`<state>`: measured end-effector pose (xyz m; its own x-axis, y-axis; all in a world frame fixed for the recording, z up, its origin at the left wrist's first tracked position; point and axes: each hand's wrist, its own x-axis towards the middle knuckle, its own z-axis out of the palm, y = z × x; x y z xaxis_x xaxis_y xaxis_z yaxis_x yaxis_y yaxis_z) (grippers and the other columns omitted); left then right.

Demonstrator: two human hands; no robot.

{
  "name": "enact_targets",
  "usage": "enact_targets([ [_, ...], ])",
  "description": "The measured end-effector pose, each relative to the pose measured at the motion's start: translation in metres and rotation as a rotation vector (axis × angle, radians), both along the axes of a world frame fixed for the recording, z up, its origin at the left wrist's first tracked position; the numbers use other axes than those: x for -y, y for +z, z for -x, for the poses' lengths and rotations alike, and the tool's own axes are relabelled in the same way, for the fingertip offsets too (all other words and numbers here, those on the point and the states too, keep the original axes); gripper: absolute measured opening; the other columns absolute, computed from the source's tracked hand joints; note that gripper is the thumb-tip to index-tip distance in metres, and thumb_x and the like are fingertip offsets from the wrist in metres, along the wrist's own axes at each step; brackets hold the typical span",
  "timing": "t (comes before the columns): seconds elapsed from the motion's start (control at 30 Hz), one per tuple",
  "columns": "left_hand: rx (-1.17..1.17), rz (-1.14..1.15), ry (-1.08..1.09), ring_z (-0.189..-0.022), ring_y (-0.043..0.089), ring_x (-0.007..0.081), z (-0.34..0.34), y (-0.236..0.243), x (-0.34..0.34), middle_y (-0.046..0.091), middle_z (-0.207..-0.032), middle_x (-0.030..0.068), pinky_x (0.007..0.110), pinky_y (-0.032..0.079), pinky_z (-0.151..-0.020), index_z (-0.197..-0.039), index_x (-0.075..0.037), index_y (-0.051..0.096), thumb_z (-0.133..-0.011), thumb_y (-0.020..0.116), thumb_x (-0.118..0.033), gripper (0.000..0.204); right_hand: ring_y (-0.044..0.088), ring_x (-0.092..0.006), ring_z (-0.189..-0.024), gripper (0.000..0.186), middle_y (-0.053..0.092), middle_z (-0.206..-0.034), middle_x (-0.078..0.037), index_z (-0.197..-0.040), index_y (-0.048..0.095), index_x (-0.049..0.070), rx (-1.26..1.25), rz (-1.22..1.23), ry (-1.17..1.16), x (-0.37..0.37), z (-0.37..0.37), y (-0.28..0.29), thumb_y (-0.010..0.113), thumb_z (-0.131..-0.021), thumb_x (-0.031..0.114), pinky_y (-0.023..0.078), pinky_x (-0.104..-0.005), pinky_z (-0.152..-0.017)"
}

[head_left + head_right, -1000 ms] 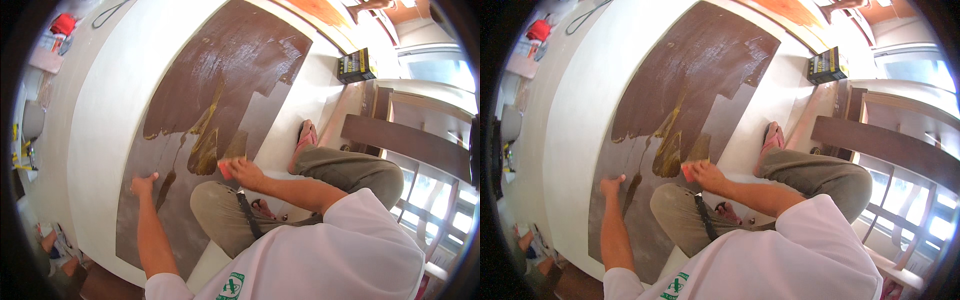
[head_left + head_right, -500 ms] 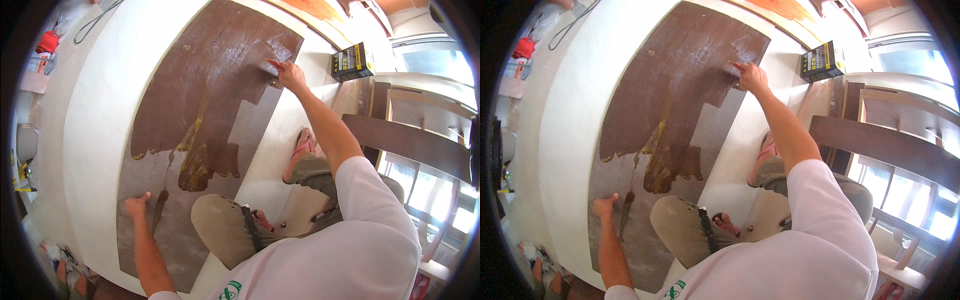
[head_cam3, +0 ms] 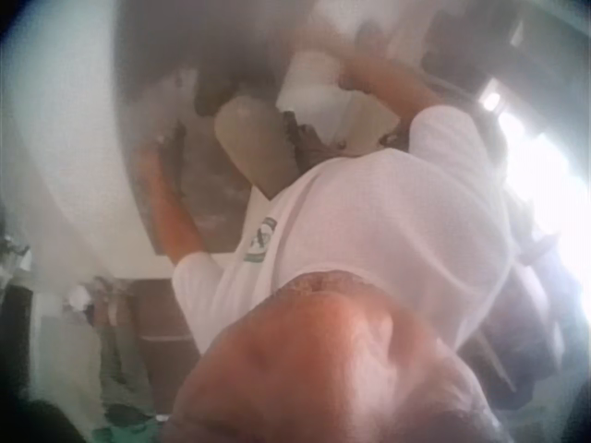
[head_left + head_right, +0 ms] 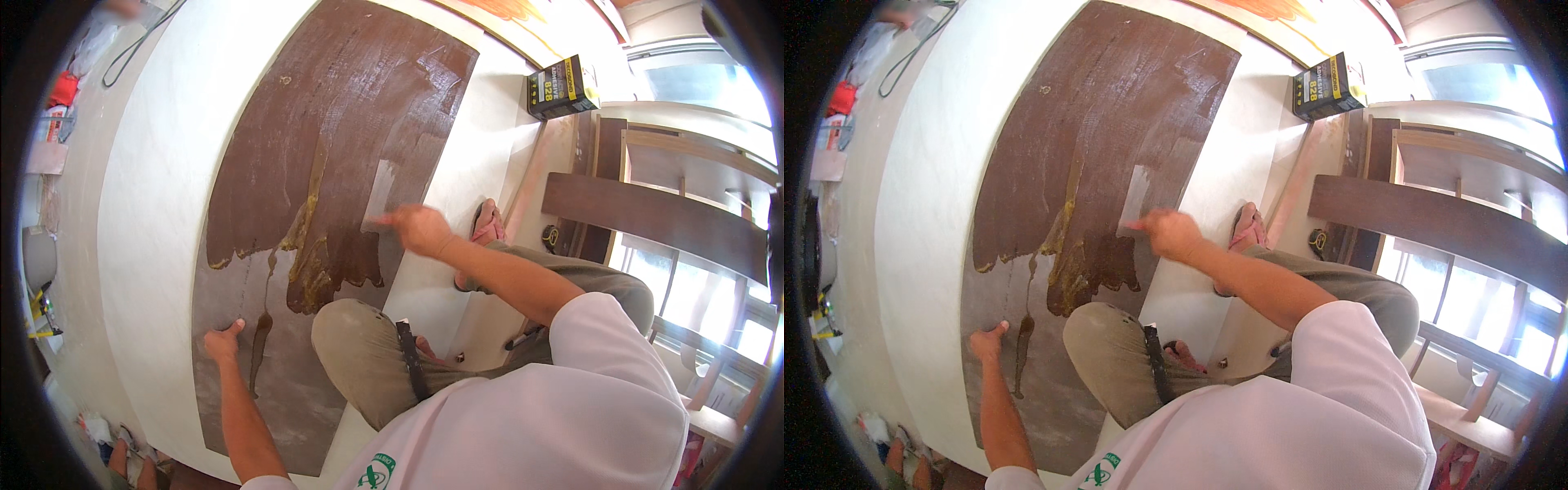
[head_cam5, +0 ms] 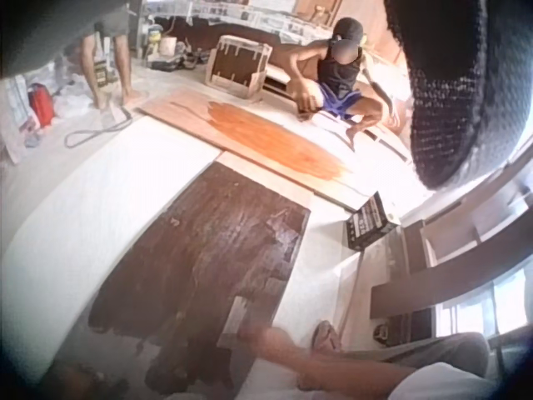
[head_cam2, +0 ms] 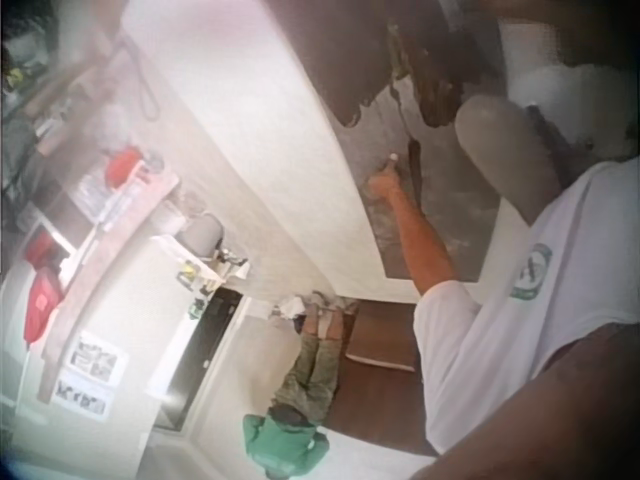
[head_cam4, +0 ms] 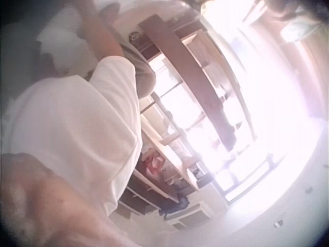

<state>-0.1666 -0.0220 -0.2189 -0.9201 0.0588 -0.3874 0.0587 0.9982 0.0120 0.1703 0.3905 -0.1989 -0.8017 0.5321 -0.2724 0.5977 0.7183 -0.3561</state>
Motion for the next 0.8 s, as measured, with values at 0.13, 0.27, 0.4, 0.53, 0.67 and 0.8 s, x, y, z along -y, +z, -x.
enact_targets([
  [0.13,0.067,-0.048,-0.026,-0.092,0.071,0.0428,-0.006,0.019,-0.012,0.072,-0.092,0.0292,0.049,0.054,-0.082,-0.087,0.012,0.072,-0.058,0.095,-0.043,0.066,0.07,-0.0346,-0.091,0.028,0.072,-0.102,-0.013,-0.116,0.074,0.022,0.172,-0.133,-0.33,-0.094,0.016,0.011,0.056,-0.094,0.022,0.058,-0.0471,-0.076],
  [0.27,0.045,-0.013,-0.038,-0.091,0.071,0.0432,-0.006,0.016,-0.021,0.072,-0.092,0.0296,0.05,0.054,-0.081,-0.086,0.013,0.073,-0.058,0.094,-0.045,0.068,0.068,-0.033,-0.096,0.032,0.069,-0.102,-0.012,-0.117,0.074,0.021,-0.077,-0.37,-0.216,-0.152,0.004,-0.013,0.053,-0.094,0.013,0.056,-0.0453,-0.081],
  [0.4,0.033,-0.012,-0.019,-0.091,0.07,0.0445,-0.001,0.002,-0.008,0.072,-0.094,0.0309,0.05,0.054,-0.08,-0.088,0.013,0.073,-0.057,0.094,-0.045,0.07,0.067,-0.0324,-0.089,0.046,0.062,-0.097,-0.008,-0.126,0.068,0.034,-0.045,-0.317,-0.23,-0.052,-0.012,-0.042,0.054,-0.091,0.008,0.056,-0.0432,-0.079],
  [0.53,0.025,0.02,-0.026,-0.093,0.07,0.0454,0.001,-0.003,0.01,0.071,-0.095,0.0317,0.05,0.054,-0.082,-0.089,0.013,0.073,-0.057,0.094,-0.045,0.07,0.067,-0.0298,-0.097,0.052,0.064,-0.101,-0.008,-0.128,0.067,0.038,-0.005,-0.061,-0.07,0.005,-0.004,0.002,0.06,-0.086,0.008,0.057,-0.0423,-0.081],
  [0.67,0.074,-0.033,0.011,-0.095,0.07,0.045,-0.002,0.012,-0.012,0.071,-0.098,0.0319,0.05,0.054,-0.084,-0.092,0.015,0.072,-0.058,0.095,-0.044,0.072,0.068,-0.0301,-0.094,0.051,0.067,-0.104,-0.009,-0.129,0.065,0.041,0.015,-0.269,-0.238,-0.092,-0.001,0.001,0.062,-0.088,0.013,0.058,-0.0424,-0.08],
  [0.8,0.058,-0.045,0.0,-0.096,0.07,0.0445,-0.005,0.007,-0.017,0.071,-0.098,0.0321,0.049,0.054,-0.084,-0.093,0.016,0.071,-0.059,0.095,-0.044,0.072,0.068,-0.0306,-0.094,0.046,0.067,-0.101,-0.009,-0.129,0.067,0.037,-0.004,-0.337,-0.137,-0.119,-0.007,-0.006,0.054,-0.093,0.011,0.056,-0.0412,-0.081],
])
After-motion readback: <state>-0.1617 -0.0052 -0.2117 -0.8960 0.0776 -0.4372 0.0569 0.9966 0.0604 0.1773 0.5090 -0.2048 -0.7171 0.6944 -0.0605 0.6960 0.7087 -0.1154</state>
